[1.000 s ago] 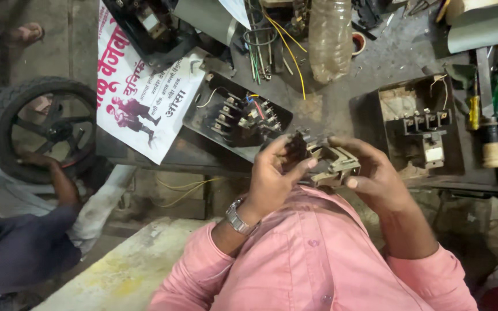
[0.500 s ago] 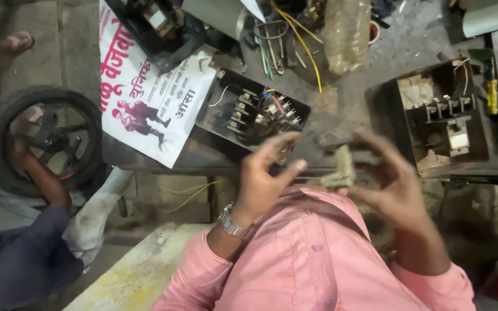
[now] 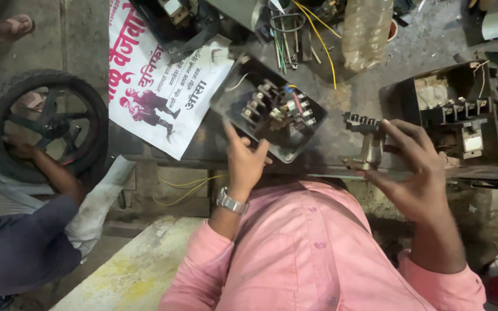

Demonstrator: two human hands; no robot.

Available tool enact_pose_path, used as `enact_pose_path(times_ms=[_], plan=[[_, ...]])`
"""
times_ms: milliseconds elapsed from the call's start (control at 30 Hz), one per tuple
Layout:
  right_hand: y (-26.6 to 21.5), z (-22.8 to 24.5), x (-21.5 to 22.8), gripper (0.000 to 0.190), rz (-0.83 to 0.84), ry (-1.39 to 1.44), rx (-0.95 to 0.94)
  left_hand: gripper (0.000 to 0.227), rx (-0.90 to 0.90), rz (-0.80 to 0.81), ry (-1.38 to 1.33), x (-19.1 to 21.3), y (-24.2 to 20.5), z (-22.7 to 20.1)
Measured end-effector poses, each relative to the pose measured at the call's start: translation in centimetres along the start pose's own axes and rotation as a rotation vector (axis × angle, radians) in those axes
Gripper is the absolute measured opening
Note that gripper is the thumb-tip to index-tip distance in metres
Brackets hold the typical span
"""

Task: The person assembles small electrical components, likely contactors, by hand. They handle the components, align parts, and place them into a metal housing on a cluttered workbench.

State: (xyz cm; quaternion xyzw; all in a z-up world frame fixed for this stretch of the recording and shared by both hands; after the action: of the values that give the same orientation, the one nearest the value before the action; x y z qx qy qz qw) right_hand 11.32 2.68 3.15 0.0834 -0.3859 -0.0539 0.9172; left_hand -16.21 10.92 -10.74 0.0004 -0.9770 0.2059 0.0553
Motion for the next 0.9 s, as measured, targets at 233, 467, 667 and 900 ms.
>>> enact_pose_path(times_ms=[233, 467, 667, 900], plan=[[-0.2, -0.2, 0.9, 0.085, 0.004, -0.010, 0.016, 0.107, -0.048, 0.234, 0.238, -0.5, 3.5, -3.3], [-0.3, -0.8, 1.2, 0.086, -0.014, -0.062, 0.013, 0.089, -0.220, 0.194, 0.540, -0.2, 4.0, -6.3], [-0.2, -1.5, 1.0, 0.084, -0.012, -0.049, -0.058, 0.045, -0.498, -0.050, 0.557, -1.9, -0.6, -9.5], [0.1, -1.1, 0.5, 0.083, -0.011, -0.002, 0.001, 0.057, -0.626, 0.039, 0.624, -7.1, -2.5, -10.7]])
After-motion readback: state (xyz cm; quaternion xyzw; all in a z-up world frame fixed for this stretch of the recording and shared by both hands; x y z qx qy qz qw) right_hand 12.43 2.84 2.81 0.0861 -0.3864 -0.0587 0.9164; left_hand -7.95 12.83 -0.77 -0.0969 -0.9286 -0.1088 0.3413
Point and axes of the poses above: each hand's wrist, its own y-axis towards the middle knuckle, its own x-axis out of the back of the hand, z = x × y, the point moved 6 cm from there along y, towards the middle knuckle, and after that the axes turned 7 degrees about x, right-handed, at the moved point
